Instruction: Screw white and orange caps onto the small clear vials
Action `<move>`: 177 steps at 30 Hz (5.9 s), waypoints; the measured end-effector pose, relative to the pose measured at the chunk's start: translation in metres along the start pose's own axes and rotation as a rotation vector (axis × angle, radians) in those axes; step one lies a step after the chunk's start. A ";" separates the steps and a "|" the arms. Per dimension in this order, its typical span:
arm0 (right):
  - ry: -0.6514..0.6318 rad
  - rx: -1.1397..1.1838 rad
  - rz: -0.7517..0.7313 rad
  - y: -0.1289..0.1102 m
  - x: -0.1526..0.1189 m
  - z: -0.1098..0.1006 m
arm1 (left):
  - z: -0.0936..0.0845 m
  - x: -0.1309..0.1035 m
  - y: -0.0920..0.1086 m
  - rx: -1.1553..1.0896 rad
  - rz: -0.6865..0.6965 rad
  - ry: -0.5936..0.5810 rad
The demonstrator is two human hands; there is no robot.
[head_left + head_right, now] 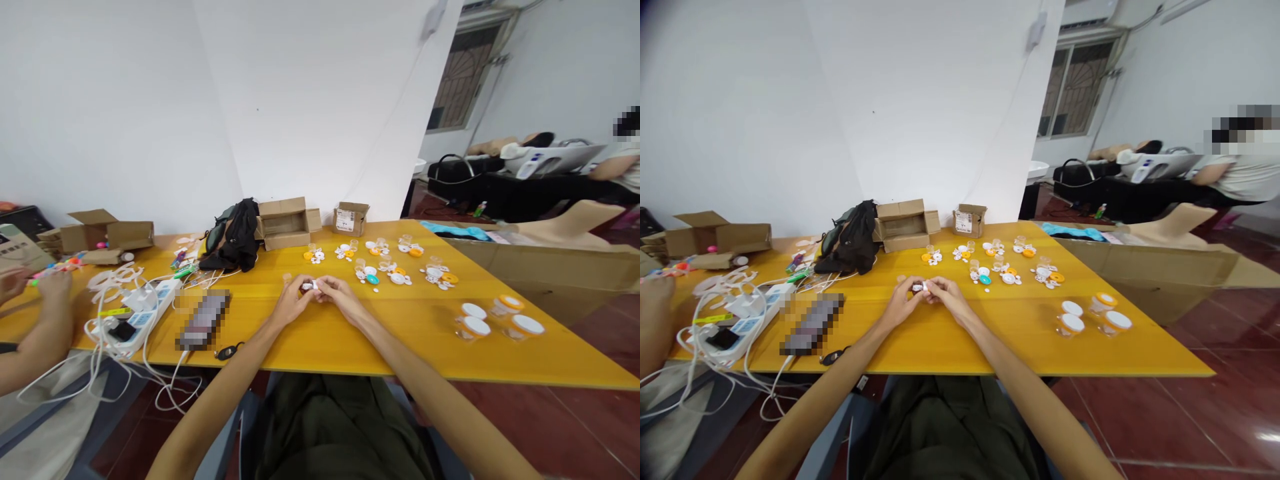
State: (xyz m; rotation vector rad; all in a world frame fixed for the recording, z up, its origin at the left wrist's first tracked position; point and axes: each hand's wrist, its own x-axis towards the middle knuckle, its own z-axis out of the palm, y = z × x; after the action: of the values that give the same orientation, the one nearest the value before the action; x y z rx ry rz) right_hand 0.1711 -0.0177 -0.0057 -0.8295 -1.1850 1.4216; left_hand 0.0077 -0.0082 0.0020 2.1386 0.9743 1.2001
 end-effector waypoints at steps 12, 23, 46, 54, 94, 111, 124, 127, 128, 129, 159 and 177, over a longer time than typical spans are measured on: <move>-0.009 0.022 0.026 -0.001 0.000 -0.002 | 0.000 0.001 -0.003 -0.005 -0.020 0.003; 0.041 -0.009 -0.019 0.000 0.002 -0.004 | 0.001 -0.001 0.001 -0.124 -0.043 0.036; 0.106 -0.214 -0.193 0.007 0.008 -0.009 | 0.002 0.003 0.001 -0.220 -0.152 0.033; 0.086 -0.219 -0.203 0.003 0.006 -0.006 | 0.001 0.003 -0.003 -0.151 -0.156 -0.008; 0.069 -0.192 -0.158 0.005 0.004 -0.008 | 0.003 0.001 -0.005 0.035 0.026 0.023; 0.006 -0.330 -0.160 0.005 0.002 -0.007 | 0.001 -0.003 -0.004 0.066 0.148 -0.021; 0.039 -0.346 -0.132 0.004 0.003 -0.006 | 0.003 -0.001 -0.002 0.071 0.103 -0.010; 0.000 -0.237 -0.096 0.005 0.004 -0.006 | 0.003 0.000 -0.004 0.027 0.087 0.037; -0.014 -0.192 -0.077 0.005 0.005 -0.006 | 0.004 0.001 -0.005 0.009 0.075 0.053; -0.026 -0.150 -0.059 0.006 0.005 -0.006 | 0.004 0.002 -0.006 -0.007 0.061 0.062; 0.026 -0.596 -0.299 0.011 0.004 -0.011 | 0.006 0.005 -0.016 -0.190 -0.152 -0.130; 0.074 -0.695 -0.435 0.016 0.002 -0.008 | 0.003 0.006 -0.019 -0.361 -0.246 -0.158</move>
State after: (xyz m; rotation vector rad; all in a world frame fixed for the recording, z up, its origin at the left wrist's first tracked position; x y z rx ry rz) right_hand 0.1739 -0.0126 -0.0232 -0.9954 -1.7091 0.6105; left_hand 0.0063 0.0083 -0.0101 1.7457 0.8487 0.9851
